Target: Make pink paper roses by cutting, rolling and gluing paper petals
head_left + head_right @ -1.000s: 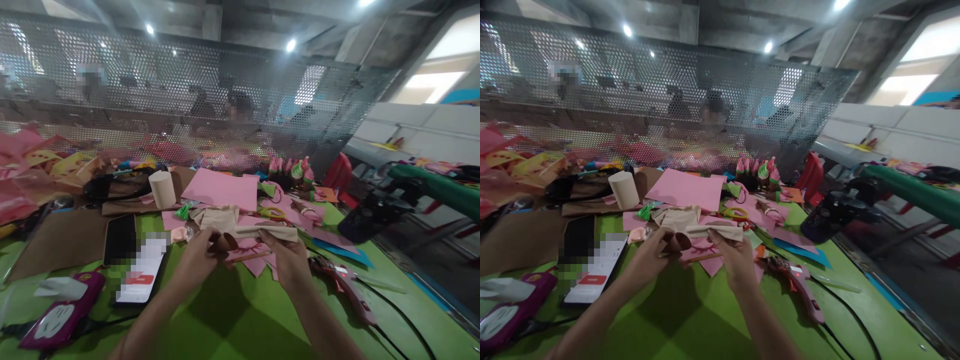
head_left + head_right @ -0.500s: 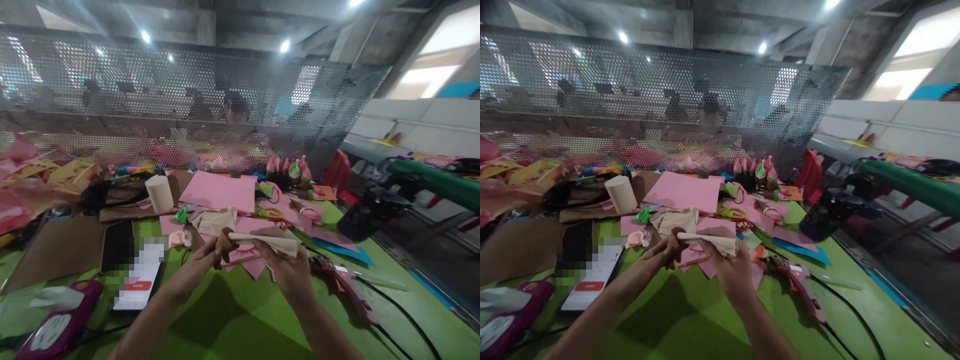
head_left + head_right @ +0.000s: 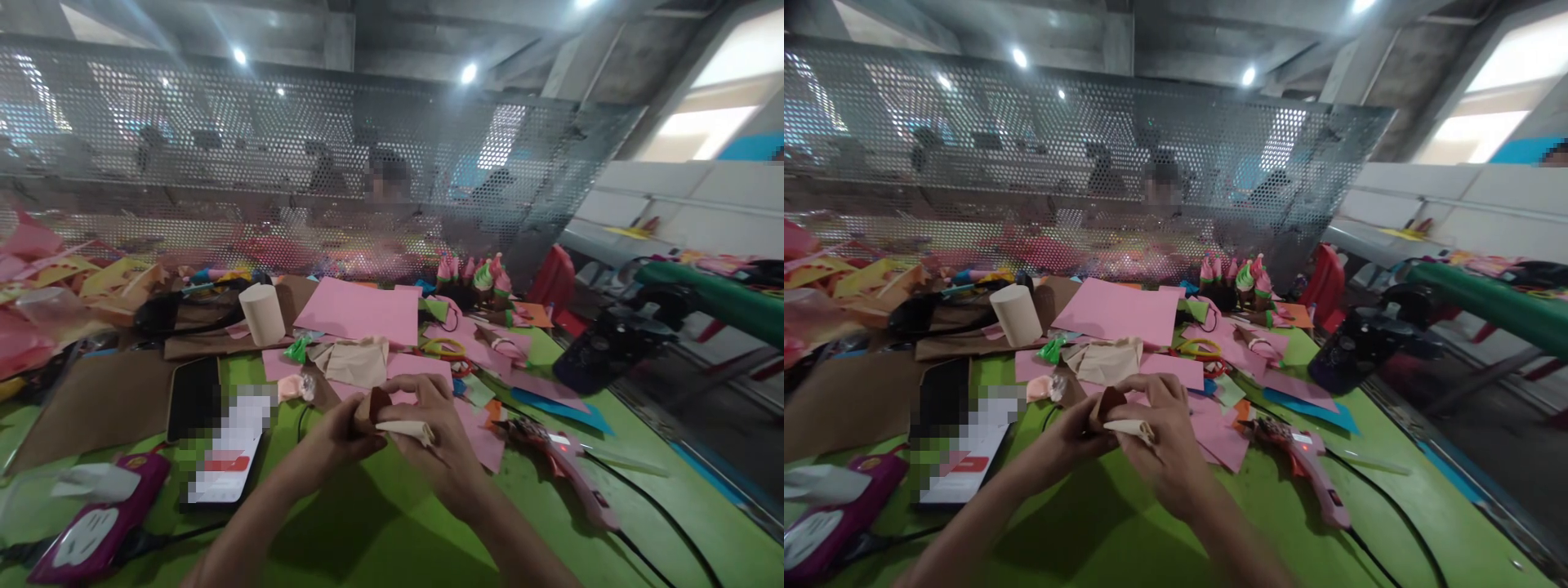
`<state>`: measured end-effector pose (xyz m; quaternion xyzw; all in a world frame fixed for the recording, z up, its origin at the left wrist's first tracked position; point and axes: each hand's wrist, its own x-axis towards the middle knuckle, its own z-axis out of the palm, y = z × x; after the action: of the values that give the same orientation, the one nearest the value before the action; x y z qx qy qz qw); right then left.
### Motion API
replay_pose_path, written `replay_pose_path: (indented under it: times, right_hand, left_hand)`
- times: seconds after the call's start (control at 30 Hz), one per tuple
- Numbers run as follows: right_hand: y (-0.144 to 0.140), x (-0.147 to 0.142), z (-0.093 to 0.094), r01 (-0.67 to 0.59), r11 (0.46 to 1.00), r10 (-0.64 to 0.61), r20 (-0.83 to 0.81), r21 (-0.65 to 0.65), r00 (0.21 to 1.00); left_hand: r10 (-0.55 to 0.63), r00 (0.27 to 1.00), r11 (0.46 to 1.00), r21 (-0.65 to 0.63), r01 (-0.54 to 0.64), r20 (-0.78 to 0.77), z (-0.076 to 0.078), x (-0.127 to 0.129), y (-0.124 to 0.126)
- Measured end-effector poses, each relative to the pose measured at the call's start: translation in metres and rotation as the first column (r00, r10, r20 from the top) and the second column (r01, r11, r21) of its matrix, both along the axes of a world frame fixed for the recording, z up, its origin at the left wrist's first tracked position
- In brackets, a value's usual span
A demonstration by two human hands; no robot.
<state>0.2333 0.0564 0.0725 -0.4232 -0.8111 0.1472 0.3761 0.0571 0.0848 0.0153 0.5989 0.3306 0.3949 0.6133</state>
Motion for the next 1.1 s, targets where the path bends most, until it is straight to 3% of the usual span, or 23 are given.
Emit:
replay_pose_path:
  times: [0.33,0.43,0.6,0.77,0.87,1.1]
  right_hand:
    - [0.003,-0.008,-0.009,0.070,0.981,-0.068,0.015,-0.182,0.998]
    - [0.006,-0.006,-0.013,0.069,0.994,-0.071,-0.021,-0.089,0.997]
    - [0.006,-0.001,-0.015,0.201,0.967,-0.179,-0.142,0.157,0.973]
    - [0.004,-0.002,-0.011,0.148,0.917,-0.162,0.007,0.370,0.987]
    - [0.003,-0.002,-0.009,0.094,0.937,-0.138,0.108,0.336,0.985]
    - [-0.005,-0.007,0.005,-0.067,0.990,0.023,0.321,0.126,0.947]
  left_hand:
    - [-0.017,0.997,1.000,-0.025,0.019,0.081,-0.020,0.004,-0.005]
    - [-0.005,0.996,0.998,-0.063,0.011,0.090,-0.020,0.007,-0.005]
    - [-0.032,0.991,0.992,-0.119,0.048,0.131,-0.007,0.010,-0.004]
    - [-0.056,0.993,0.997,-0.042,0.060,0.106,0.000,0.008,-0.002]
    - [-0.032,0.993,0.999,-0.027,0.036,0.117,-0.001,0.008,-0.003]
    - [-0.013,0.992,0.998,-0.062,0.021,0.129,0.001,0.006,-0.007]
